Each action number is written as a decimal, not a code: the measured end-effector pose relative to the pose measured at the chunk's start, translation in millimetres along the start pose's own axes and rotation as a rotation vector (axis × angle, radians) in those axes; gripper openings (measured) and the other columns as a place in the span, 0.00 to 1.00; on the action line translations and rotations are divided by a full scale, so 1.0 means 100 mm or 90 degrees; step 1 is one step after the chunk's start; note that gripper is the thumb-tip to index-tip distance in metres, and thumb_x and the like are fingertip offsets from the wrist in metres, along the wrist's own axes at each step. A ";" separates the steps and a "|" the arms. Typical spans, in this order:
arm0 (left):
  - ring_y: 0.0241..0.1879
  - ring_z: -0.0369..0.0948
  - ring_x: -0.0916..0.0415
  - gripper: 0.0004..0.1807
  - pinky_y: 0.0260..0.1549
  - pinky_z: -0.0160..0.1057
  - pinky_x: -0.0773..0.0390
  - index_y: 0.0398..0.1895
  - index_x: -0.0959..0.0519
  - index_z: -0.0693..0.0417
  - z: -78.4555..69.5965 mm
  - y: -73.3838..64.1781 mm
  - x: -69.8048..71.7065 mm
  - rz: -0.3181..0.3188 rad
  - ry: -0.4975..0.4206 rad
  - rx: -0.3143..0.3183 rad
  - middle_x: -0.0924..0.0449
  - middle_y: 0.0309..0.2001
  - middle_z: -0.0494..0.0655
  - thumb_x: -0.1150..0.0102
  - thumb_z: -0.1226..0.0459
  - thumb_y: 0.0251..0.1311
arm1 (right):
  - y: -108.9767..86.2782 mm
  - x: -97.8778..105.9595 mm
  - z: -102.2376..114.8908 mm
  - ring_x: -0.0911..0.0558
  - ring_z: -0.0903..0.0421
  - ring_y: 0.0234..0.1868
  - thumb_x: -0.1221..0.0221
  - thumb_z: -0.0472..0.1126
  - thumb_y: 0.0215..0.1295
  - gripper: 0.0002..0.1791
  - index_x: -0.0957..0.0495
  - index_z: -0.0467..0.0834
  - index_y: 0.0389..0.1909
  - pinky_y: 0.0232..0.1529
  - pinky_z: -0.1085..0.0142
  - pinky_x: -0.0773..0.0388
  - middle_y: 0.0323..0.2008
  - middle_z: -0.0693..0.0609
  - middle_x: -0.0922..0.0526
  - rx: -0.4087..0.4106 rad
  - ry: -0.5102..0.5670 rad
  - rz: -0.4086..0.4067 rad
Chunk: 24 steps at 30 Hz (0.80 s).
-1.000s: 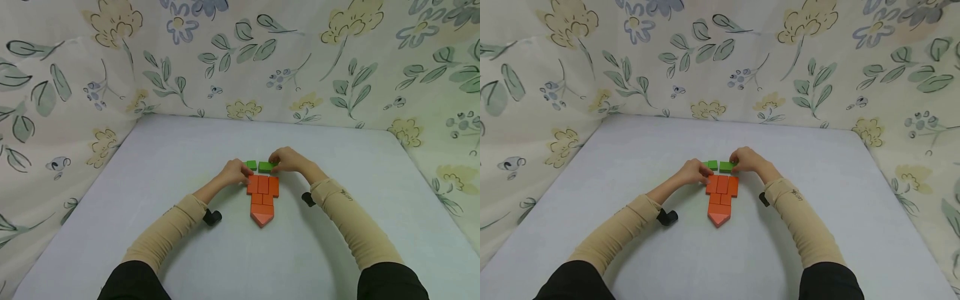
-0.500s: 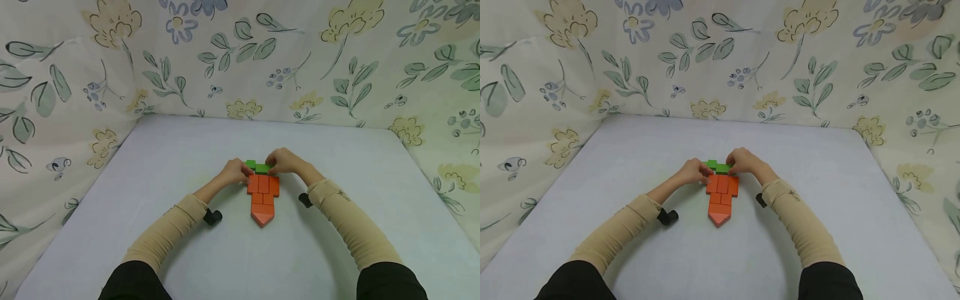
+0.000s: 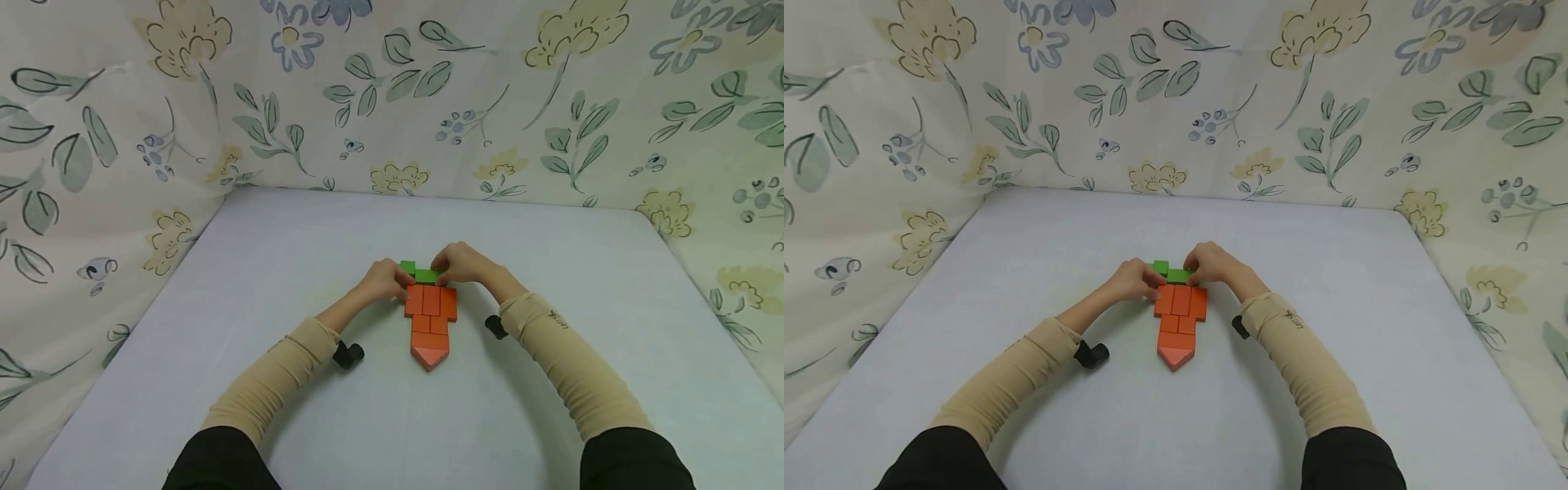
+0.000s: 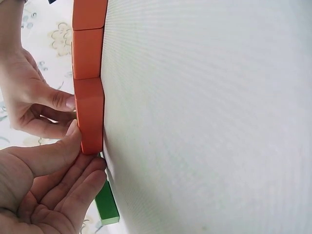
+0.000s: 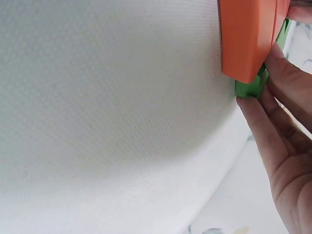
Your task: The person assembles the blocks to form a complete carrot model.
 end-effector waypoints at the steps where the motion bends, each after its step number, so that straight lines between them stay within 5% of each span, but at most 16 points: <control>1: 0.48 0.47 0.21 0.17 0.43 0.38 0.22 0.48 0.16 0.61 0.00 0.00 0.00 0.000 0.002 -0.001 0.15 0.44 0.52 0.29 0.70 0.53 | 0.00 0.00 0.00 0.17 0.48 0.44 0.31 0.35 0.57 0.18 0.18 0.31 0.47 0.49 0.56 0.22 0.42 0.40 0.15 -0.002 0.005 0.000; 10: 0.47 0.48 0.21 0.17 0.45 0.40 0.22 0.48 0.16 0.62 -0.01 -0.01 0.00 -0.004 0.006 -0.006 0.15 0.44 0.53 0.29 0.70 0.53 | -0.01 0.00 -0.05 0.17 0.46 0.47 0.34 0.34 0.60 0.17 0.18 0.30 0.48 0.49 0.56 0.21 0.44 0.39 0.15 -0.009 0.037 0.001; 19: 0.43 0.47 0.20 0.16 0.40 0.39 0.21 0.43 0.14 0.61 0.00 -0.04 0.00 -0.068 0.015 0.043 0.14 0.39 0.51 0.26 0.68 0.48 | -0.01 0.00 -0.04 0.17 0.47 0.46 0.35 0.32 0.61 0.15 0.18 0.30 0.48 0.49 0.56 0.21 0.44 0.40 0.15 -0.015 0.048 0.013; 24: 0.41 0.47 0.20 0.15 0.37 0.40 0.20 0.41 0.13 0.61 0.00 -0.06 0.00 -0.082 0.023 0.044 0.14 0.38 0.51 0.25 0.67 0.48 | 0.05 0.05 0.05 0.18 0.46 0.47 0.39 0.34 0.65 0.13 0.17 0.31 0.47 0.49 0.55 0.22 0.45 0.39 0.15 -0.025 0.038 -0.034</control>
Point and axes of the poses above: each hand's wrist, its own y-axis towards the middle knuckle, its own x-axis out of the back of the hand, z = x × y, the point moved 3 cm from there along y, towards the middle knuckle
